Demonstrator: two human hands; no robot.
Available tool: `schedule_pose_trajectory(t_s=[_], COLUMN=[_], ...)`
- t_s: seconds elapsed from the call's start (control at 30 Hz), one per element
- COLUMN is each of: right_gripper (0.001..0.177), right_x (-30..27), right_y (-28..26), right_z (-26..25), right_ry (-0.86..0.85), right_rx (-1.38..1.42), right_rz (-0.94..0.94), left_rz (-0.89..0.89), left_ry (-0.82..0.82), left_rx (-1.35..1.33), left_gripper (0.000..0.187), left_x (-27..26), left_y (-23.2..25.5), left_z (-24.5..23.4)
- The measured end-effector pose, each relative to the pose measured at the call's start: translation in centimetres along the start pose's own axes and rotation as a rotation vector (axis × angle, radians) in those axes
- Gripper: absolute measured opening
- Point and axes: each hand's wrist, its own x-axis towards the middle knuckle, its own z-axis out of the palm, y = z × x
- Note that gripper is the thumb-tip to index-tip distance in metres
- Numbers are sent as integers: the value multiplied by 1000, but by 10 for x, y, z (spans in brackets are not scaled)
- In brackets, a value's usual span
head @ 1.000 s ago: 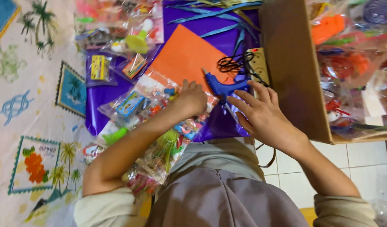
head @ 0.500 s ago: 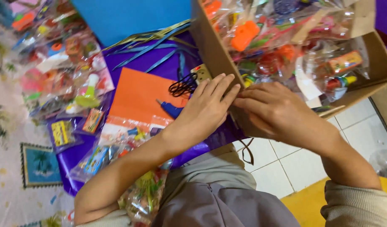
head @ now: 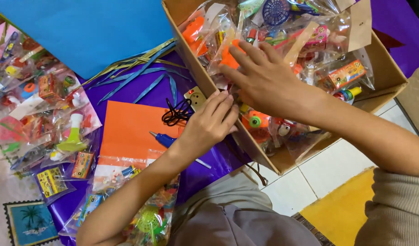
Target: The person applies glue to small packaged toys with a glue gun, attaches them to a sheet, and sorts through a cardboard box filled with various toy packages.
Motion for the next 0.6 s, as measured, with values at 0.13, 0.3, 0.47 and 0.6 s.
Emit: schedule_pose_trajectory(t_s=[0.13,0.3,0.47,0.6], right_gripper=[84,22,13,18], right_x=[8,-17,-24,-17], right_y=[-2,-13,-10,6], right_z=[60,80,63,49], right_ry=[-216,-382,-469,-316], right_rx=[79,215,180,65], right_rz=[77,-150,-49,83], left_rz=[3,-63,-66,-74], left_ry=[-32,197,224,192], left_rx=[-34,27,-1,16], left_gripper=[47,46,39,33], left_x=[-6,-8,-2,1], left_y=[2,5,2,1], left_z=[6,24,22,16])
